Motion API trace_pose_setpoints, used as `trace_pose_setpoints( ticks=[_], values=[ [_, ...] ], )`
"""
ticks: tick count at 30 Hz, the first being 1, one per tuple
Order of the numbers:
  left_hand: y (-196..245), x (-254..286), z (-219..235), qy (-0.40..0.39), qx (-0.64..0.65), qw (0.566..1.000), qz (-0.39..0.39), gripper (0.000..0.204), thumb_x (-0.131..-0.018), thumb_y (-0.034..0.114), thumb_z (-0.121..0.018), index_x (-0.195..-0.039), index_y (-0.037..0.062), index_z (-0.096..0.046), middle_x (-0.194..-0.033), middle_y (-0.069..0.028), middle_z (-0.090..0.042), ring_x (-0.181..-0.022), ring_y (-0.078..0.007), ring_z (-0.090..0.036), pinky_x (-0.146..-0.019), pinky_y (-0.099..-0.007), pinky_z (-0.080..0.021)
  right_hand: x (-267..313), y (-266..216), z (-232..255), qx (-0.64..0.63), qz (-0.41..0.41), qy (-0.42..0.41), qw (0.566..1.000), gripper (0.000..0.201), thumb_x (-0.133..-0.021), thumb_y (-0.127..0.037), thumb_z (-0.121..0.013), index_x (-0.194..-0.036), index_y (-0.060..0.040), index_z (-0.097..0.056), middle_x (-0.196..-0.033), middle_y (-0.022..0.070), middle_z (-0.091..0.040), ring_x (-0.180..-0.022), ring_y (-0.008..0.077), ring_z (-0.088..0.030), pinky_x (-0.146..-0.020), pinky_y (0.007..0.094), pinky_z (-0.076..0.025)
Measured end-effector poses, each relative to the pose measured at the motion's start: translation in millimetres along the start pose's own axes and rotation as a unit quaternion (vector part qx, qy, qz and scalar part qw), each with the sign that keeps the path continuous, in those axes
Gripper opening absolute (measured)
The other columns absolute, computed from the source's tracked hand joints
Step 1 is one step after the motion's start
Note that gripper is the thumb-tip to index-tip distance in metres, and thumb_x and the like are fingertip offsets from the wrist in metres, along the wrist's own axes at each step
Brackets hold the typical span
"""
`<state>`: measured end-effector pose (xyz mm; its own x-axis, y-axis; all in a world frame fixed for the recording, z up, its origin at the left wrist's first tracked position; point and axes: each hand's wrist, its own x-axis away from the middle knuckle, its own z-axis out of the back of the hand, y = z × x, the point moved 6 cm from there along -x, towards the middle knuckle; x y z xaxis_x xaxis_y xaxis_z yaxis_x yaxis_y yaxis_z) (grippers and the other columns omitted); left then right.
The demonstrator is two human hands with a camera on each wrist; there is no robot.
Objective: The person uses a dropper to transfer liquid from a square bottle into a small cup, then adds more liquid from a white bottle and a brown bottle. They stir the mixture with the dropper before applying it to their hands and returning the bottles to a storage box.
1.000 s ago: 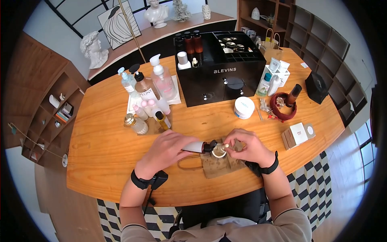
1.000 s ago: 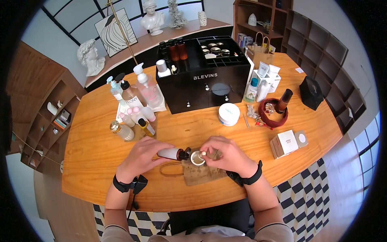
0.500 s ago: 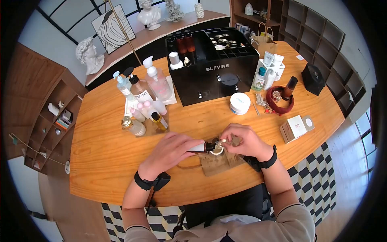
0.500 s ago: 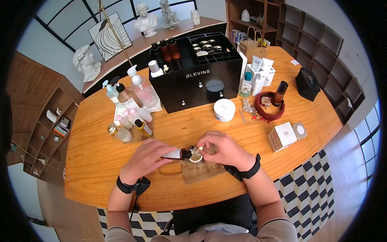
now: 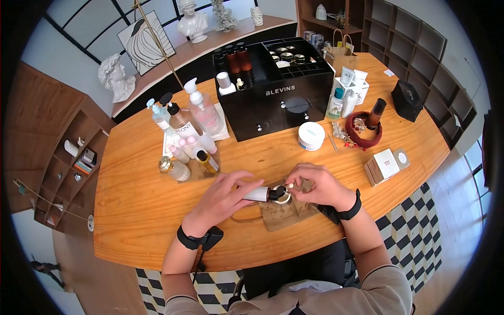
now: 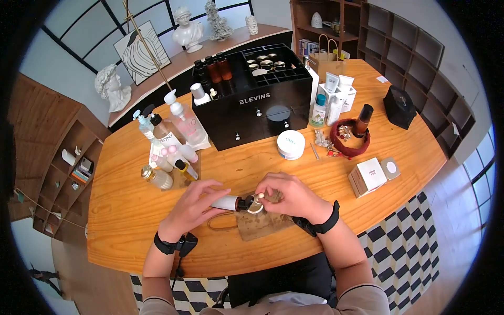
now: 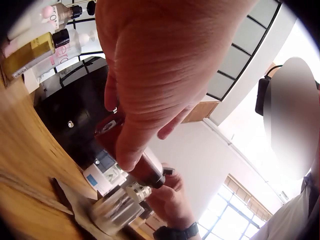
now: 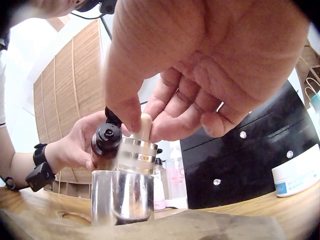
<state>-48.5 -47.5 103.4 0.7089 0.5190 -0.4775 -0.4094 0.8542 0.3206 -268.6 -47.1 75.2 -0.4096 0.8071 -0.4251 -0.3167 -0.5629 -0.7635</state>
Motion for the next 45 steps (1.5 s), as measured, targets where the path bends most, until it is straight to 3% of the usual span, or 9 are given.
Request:
trace_pose_setpoints(
  ticks=[11,18,21,26,29,36,39,41,45],
  values=[
    [-12,-1,-4,-0.028,0.012,0.999,0.025,0.044,-0.084,0.01,-0.075,-0.126,0.0075,-0.063,-0.115,-0.0096,-0.068,-0.103,-0.0295,-0.063,-0.1,-0.0445,-0.046,0,1,0,-0.001,0.0,-0.002,1.0,0.018,-0.077,0.002,-0.075,-0.094,-0.0019,-0.071,-0.086,0.0059,-0.067,-0.072,0.0163,-0.062,-0.066,0.0283,-0.051],
    [-16,2,1,-0.014,0.016,0.999,0.038,0.044,-0.077,0.011,-0.081,-0.118,0.009,-0.065,-0.11,-0.0089,-0.07,-0.106,-0.0285,-0.065,-0.106,-0.0477,-0.046,2,-2,4,-0.025,0.005,0.03,0.999,0.021,-0.075,0.002,-0.076,-0.095,-0.002,-0.071,-0.087,0.0057,-0.068,-0.072,0.0155,-0.062,-0.066,0.0279,-0.05],
    [-10,2,2,-0.011,-0.041,0.999,-0.026,0.045,-0.074,0.011,-0.083,-0.115,0.0095,-0.065,-0.107,-0.0079,-0.071,-0.102,-0.028,-0.067,-0.097,-0.0448,-0.05,1,-4,6,-0.019,-0.007,0.036,0.999,0.022,-0.075,0.002,-0.076,-0.095,-0.0022,-0.071,-0.088,0.0059,-0.068,-0.072,0.0158,-0.062,-0.066,0.0281,-0.05],
    [-8,-1,7,-0.017,0.004,0.999,0.047,0.043,-0.071,0.009,-0.084,-0.111,0.0097,-0.067,-0.104,-0.0064,-0.072,-0.09,-0.0263,-0.068,-0.081,-0.0392,-0.051,3,-3,5,0.007,0.027,-0.001,1.0,0.02,-0.074,0.002,-0.076,-0.092,-0.0034,-0.069,-0.087,0.0066,-0.068,-0.073,0.0177,-0.062,-0.067,0.0285,-0.051],
    [-10,3,3,-0.01,0.0,1.0,-0.026,0.043,-0.071,0.01,-0.085,-0.11,0.0096,-0.067,-0.101,-0.0049,-0.073,-0.086,-0.0254,-0.068,-0.08,-0.0374,-0.051,3,-12,1,0.006,0.01,-0.034,0.999,0.018,-0.074,0.003,-0.076,-0.09,-0.0032,-0.068,-0.088,0.0072,-0.068,-0.073,0.0187,-0.063,-0.068,0.0288,-0.052],
    [-7,1,2,-0.03,-0.008,0.999,0.018,0.043,-0.075,0.013,-0.081,-0.115,0.0117,-0.064,-0.102,-0.0042,-0.072,-0.089,-0.0216,-0.069,-0.083,-0.0351,-0.048,1,-11,8,0.005,0.046,0.036,0.998,0.017,-0.074,0.002,-0.076,-0.088,-0.0035,-0.069,-0.088,0.0076,-0.068,-0.076,0.0204,-0.064,-0.07,0.0295,-0.053],
    [-1,0,3,-0.022,-0.011,0.999,-0.042,0.043,-0.076,0.013,-0.081,-0.115,0.0119,-0.065,-0.098,-0.0051,-0.072,-0.088,-0.0222,-0.068,-0.083,-0.0354,-0.048,1,-11,8,0.001,0.008,0.002,1.0,0.017,-0.074,0.002,-0.076,-0.089,-0.0034,-0.069,-0.088,0.0075,-0.068,-0.078,0.0209,-0.065,-0.072,0.0304,-0.053],
    [-2,-2,5,-0.037,0.0,0.999,0.022,0.043,-0.075,0.012,-0.081,-0.115,0.0119,-0.065,-0.096,-0.0062,-0.072,-0.088,-0.0228,-0.068,-0.081,-0.0355,-0.048,-3,-15,-1,-0.012,0.01,-0.05,0.999,0.016,-0.075,0.001,-0.075,-0.089,-0.0019,-0.069,-0.086,0.0077,-0.068,-0.076,0.0212,-0.065,-0.071,0.0309,-0.053],
    [-7,-1,9,-0.018,-0.016,1.0,0.017,0.043,-0.072,0.013,-0.085,-0.112,0.0106,-0.068,-0.099,-0.0069,-0.073,-0.086,-0.0246,-0.068,-0.08,-0.0357,-0.05,-27,-22,-4,-0.008,0.034,-0.076,0.996,0.012,-0.076,-0.001,-0.074,-0.086,-0.0011,-0.067,-0.085,0.008,-0.067,-0.073,0.0215,-0.065,-0.069,0.0317,-0.053]
  ],
)
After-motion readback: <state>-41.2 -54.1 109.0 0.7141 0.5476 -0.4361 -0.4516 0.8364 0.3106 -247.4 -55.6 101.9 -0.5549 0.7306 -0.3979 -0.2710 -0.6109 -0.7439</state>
